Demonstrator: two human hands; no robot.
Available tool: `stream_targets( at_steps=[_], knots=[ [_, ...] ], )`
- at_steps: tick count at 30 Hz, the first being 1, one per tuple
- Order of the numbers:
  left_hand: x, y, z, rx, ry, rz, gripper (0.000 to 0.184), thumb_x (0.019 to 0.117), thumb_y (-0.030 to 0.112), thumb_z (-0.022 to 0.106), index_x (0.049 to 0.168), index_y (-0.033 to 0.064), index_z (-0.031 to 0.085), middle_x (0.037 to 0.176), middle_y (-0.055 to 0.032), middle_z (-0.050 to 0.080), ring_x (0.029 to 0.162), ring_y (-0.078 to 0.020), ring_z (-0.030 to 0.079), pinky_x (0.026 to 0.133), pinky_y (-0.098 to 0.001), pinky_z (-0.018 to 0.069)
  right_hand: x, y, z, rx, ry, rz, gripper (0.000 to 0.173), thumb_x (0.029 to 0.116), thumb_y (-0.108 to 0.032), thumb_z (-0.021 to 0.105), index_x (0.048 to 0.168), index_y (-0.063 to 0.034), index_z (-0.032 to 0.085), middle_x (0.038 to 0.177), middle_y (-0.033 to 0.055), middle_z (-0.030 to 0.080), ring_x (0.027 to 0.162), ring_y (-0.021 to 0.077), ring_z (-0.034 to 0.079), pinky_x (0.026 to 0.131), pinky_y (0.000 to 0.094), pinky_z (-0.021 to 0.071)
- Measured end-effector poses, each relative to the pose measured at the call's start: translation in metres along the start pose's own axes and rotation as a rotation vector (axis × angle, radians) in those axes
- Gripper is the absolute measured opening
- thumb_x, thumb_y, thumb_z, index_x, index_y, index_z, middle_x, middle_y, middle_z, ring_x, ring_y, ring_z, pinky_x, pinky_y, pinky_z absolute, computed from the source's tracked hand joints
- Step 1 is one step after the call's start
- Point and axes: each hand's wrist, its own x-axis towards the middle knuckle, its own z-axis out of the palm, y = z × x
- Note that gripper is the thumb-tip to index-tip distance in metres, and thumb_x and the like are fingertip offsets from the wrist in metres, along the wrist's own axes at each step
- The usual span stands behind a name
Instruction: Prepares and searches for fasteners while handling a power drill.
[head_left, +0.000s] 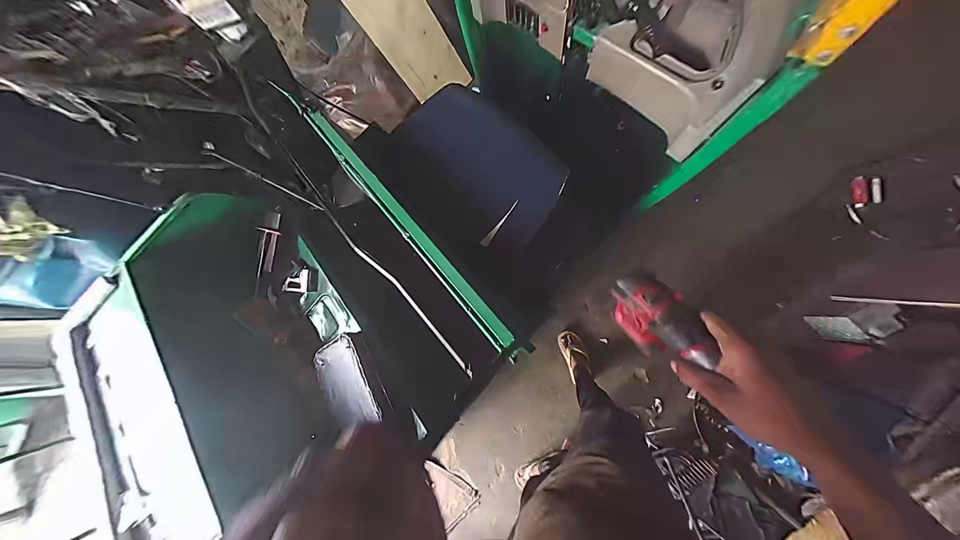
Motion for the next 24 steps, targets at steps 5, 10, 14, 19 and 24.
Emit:
stream_targets(
  at_steps=[5,10,14,19,24],
  knots=[
    [-0.063,-0.002,-0.065,0.148,-0.448,0.033,0.075,0.0965,0.052,0.065,0.151,0.0059,0.044,0.152,-0.0114,0.051,0.137,-0.0228,0.053,0.112,-0.0448,0.0494,-0.157,-0.065,0.027,0.079,-0.307,-0.132,0.064,0.0837,-0.031,0.078,0.134,0.0047,0.059,0.108,0.0212,0.072,0.097,0.0336,0.072,0.086,0.0606,0.0565],
    [-0.227,-0.002,-0.263,0.392,-0.97,-0.164,0.083,0.0731,0.047,0.089,0.144,0.0171,0.058,0.15,-0.0097,0.055,0.142,-0.031,0.048,0.118,-0.0594,0.0346,-0.253,-0.18,0.154,-0.117,-0.627,-0.93,0.055,0.0816,-0.027,0.081,0.126,0.0022,0.069,0.102,0.0199,0.076,0.088,0.0336,0.075,0.079,0.0524,0.0611],
    [-0.37,-0.001,-0.388,0.64,-0.813,-0.487,0.06,0.0766,0.033,0.084,0.13,0.015,0.064,0.13,-0.0083,0.068,0.121,-0.0341,0.063,0.093,-0.0603,0.0529,-0.317,-0.286,0.293,-0.241,-0.809,-1.776,0.042,0.0712,-0.025,0.076,0.11,-0.0097,0.076,0.077,0.006,0.073,0.059,0.024,0.07,0.047,0.044,0.0547],
    [-0.544,-0.033,-0.49,0.237,0.084,-0.782,0.063,0.0667,0.022,0.089,0.122,0.0026,0.065,0.113,-0.0126,0.072,0.109,-0.0262,0.067,0.101,-0.0492,0.0517,-0.44,-0.397,0.466,-0.07,-0.863,-2.173,0.021,0.0944,-0.032,0.067,0.108,-0.0181,0.074,0.102,0.0039,0.076,0.089,0.022,0.073,0.076,0.0406,0.0609],
    [-0.628,-0.06,-0.542,-0.065,1.016,-1.253,0.053,0.062,0.044,0.089,0.105,0.0151,0.074,0.09,0.0041,0.076,0.084,-0.0077,0.073,0.08,-0.0369,0.063,-0.52,-0.423,0.615,-0.137,-1.786,-1.582,0.07,0.0833,-0.024,0.079,0.146,-0.0055,0.055,0.148,0.0131,0.056,0.139,0.0221,0.052,0.115,0.0404,0.0469]
  ],
)
